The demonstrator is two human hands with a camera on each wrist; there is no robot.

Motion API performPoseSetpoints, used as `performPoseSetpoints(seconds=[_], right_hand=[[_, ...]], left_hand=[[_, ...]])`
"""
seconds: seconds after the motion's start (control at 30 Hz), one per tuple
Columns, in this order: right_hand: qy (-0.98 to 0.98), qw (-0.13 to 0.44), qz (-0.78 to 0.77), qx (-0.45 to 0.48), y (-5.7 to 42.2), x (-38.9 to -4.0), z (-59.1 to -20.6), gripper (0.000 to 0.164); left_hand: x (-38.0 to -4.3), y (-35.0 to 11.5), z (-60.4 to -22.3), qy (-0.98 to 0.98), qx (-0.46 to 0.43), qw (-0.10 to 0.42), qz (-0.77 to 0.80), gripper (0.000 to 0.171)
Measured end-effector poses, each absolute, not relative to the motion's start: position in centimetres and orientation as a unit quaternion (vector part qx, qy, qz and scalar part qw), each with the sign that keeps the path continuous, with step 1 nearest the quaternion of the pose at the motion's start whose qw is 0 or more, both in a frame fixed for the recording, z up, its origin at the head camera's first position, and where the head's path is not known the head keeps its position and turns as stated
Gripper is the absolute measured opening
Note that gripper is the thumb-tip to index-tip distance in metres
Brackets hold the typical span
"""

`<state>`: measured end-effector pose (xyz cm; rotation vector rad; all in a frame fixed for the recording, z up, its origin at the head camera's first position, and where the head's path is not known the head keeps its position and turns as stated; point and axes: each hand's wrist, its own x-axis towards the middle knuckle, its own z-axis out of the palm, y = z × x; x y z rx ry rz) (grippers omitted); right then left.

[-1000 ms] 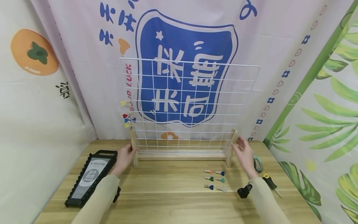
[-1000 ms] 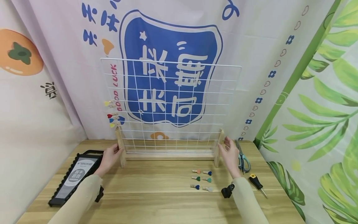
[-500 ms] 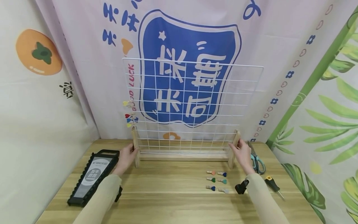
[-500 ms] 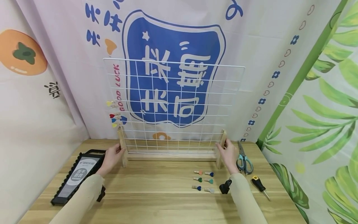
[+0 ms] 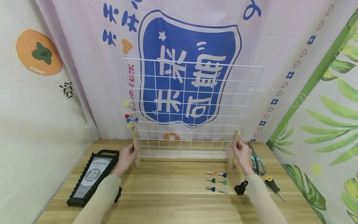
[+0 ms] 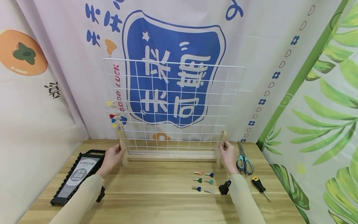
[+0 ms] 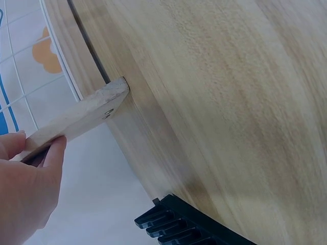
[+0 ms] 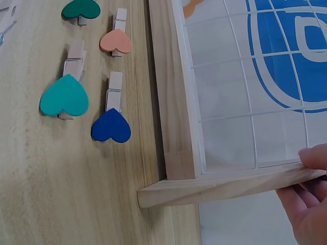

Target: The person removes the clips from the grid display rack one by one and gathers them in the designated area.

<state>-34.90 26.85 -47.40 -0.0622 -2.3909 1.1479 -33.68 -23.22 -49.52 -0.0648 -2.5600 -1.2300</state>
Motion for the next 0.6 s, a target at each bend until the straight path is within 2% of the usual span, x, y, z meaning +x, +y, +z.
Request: performPoseSetpoints(seconds=[0.2, 0.6], right_hand=[[-0.872, 0.267, 0.408, -0.036, 26.52, -34.90, -47.65, 0.019], [-0.862, 0.288, 0.414, -0.051, 26.26, -34.75, -47.85, 0.014]], left_hand=[[-33.64, -23.48, -49.51, -0.893, -0.021, 0.144, -0.426, 0.030], [-33.53, -23.63, -48.72, -0.887, -0.023, 0.099, -0.450, 0.044]])
